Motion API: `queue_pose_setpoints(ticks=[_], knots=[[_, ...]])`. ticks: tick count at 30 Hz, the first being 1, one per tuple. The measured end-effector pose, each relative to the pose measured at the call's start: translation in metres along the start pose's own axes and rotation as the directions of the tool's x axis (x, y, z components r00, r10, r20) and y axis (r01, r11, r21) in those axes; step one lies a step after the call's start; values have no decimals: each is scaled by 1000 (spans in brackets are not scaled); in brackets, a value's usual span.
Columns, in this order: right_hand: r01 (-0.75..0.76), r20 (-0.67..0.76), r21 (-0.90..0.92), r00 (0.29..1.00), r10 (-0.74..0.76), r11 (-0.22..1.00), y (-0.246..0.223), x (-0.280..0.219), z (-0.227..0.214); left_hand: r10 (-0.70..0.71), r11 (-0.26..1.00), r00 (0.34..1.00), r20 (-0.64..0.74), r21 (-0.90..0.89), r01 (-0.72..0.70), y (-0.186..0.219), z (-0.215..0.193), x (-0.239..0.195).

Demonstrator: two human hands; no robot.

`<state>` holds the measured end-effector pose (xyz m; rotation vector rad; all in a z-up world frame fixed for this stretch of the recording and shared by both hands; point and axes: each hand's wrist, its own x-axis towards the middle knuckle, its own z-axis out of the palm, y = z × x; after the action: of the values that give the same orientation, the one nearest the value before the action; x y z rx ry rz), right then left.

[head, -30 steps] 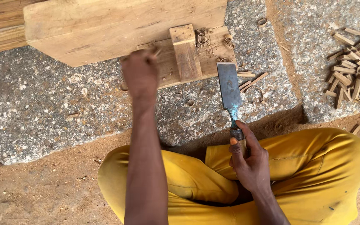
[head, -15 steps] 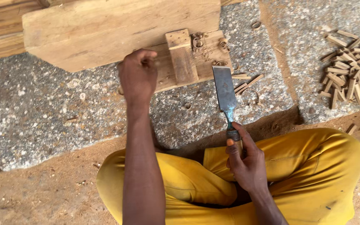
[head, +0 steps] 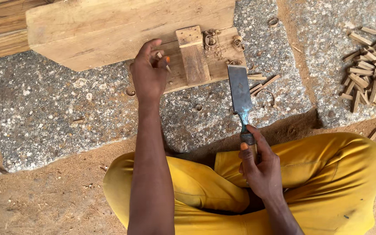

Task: The person sits on the ground and uses a chisel to carve small wooden sticks. They hold the stick with their left hand and strike the chisel with their right hand to shape the wood, occasionally inspecting the carved piece.

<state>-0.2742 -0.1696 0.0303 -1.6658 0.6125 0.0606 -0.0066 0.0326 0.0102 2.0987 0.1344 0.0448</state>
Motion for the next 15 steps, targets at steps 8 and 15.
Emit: queue_pose_setpoints(ticks=[8, 15], knots=[[15, 3, 7, 1000, -15, 1000, 3, -1, 1, 123, 983, 991, -62, -132, -130, -13, 18, -6], [-54, -7, -73, 999, 54, 996, -2, 1, -1, -238, 745, 968, 77, -625, 233, 14, 2, -7]])
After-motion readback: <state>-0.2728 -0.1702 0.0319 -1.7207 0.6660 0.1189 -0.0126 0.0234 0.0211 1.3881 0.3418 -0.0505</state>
